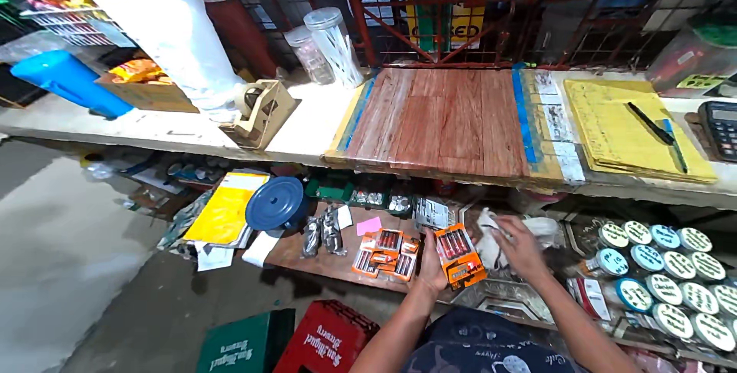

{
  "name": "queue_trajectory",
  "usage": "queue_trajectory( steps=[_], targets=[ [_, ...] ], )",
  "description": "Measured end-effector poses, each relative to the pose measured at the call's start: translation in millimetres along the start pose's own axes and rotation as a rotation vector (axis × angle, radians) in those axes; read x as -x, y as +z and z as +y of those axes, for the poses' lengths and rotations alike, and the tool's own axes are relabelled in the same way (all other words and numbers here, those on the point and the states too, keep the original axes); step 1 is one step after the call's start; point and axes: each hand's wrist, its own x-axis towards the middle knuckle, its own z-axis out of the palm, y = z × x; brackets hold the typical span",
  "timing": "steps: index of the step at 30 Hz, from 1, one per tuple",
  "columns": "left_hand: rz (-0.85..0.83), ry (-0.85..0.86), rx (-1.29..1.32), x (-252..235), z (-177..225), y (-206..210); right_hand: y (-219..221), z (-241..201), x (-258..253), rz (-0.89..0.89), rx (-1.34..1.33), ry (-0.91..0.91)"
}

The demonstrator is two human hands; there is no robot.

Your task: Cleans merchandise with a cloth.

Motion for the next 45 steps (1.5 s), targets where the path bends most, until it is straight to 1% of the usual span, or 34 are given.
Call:
queue_trajectory(
  steps=[2, 4, 5, 7, 9, 10, 12, 14, 15, 16, 17, 19, 21, 23, 24, 25, 26, 27, 28, 29, 31, 33, 34, 35, 37, 38, 39, 40, 41, 42, 43, 44, 45],
  targets=[
    [-0.031, -0.014, 0.004, 2, -2, 5, 17, -9, 2, -0.168, 0.004, -0.098],
    [-0.035, -0.056, 0.000, 2, -2, 5, 31, -2, 2, -0.256, 0.069, -0.128],
    [-0.028, -0.080, -0.010, 2, -3, 1, 31, 2, 0, -0.270, 0.093, -0.098],
    [0.005, -0.112, -0.048, 3, -8, -11, 26, 8, -5, -0.302, 0.172, 0.040],
    [0.028, -0.120, -0.080, 4, -10, -16, 19, 12, -7, -0.239, 0.200, 0.105],
    [0.036, -0.115, -0.077, 3, -11, -16, 17, 11, -6, -0.165, 0.184, 0.071],
    [0.048, -0.089, -0.053, 2, -12, -15, 20, 1, 2, -0.068, 0.140, -0.095],
    [0.048, -0.092, -0.002, 3, -13, -10, 35, -9, 14, -0.112, 0.146, -0.289],
    [0.046, -0.103, 0.005, 3, -13, -4, 46, -7, 19, -0.163, 0.183, -0.359],
    [0.039, -0.118, -0.005, 4, -13, 1, 56, -3, 21, -0.204, 0.224, -0.380],
    [0.023, -0.133, -0.016, 2, -15, 0, 60, 2, 19, -0.236, 0.247, -0.341],
    [-0.054, -0.151, -0.029, -2, -20, -10, 54, 12, 7, -0.256, 0.233, -0.144],
    [-0.060, -0.157, -0.044, -3, -20, -14, 40, 27, -4, -0.136, 0.119, 0.106],
    [-0.008, -0.110, -0.056, -3, -16, -8, 22, 40, -6, -0.027, -0.112, 0.358],
    [0.024, -0.071, -0.053, -3, -13, -4, 14, 42, -1, -0.038, -0.229, 0.477],
    [0.052, -0.030, -0.043, -4, -10, 1, 7, 44, 6, -0.113, -0.324, 0.579],
    [0.073, 0.008, -0.035, -5, -8, 6, 1, 43, 16, -0.224, -0.401, 0.636],
    [0.090, 0.032, -0.029, -6, -7, 9, 0, 39, 27, -0.310, -0.452, 0.620],
    [0.108, 0.047, -0.037, -7, -6, 13, 3, 30, 35, -0.334, -0.463, 0.535],
    [0.140, 0.059, -0.069, -8, -6, 17, 9, 20, 39, -0.313, -0.460, 0.443],
    [0.281, 0.101, -0.201, -12, -8, 23, 16, 3, 37, -0.210, -0.413, 0.334],
    [0.404, 0.136, -0.348, -20, -12, 17, 21, -4, 31, -0.162, -0.232, 0.214],
    [0.423, 0.122, -0.384, -22, -13, 11, 21, -5, 29, -0.175, -0.096, 0.122],
    [0.408, 0.085, -0.389, -22, -13, 7, 21, -8, 27, -0.200, 0.046, 0.028],
    [0.345, 0.016, -0.267, -16, -15, 9, 24, -14, 29, -0.246, 0.281, -0.163],
    [0.306, 0.003, -0.171, -14, -16, 13, 26, -16, 31, -0.279, 0.331, -0.239],
    [0.249, -0.016, -0.069, -10, -16, 16, 25, -19, 33, -0.375, 0.329, -0.248],
    [0.211, -0.034, 0.001, -7, -15, 17, 22, -22, 34, -0.481, 0.304, -0.208],
    [0.180, -0.042, 0.031, -3, -14, 17, 17, -24, 32, -0.562, 0.262, -0.126],
    [0.138, -0.048, 0.050, -1, -13, 14, 8, -25, 29, -0.574, 0.214, -0.040],
    [0.095, -0.053, 0.077, -3, -12, 8, -2, -25, 27, -0.506, 0.168, 0.011],
    [0.054, -0.057, 0.100, -4, -11, 3, -12, -24, 26, -0.377, 0.118, 0.022],
    [0.011, -0.065, 0.110, -5, -10, -1, -17, -26, 25, -0.218, 0.079, -0.009]
  ],
)
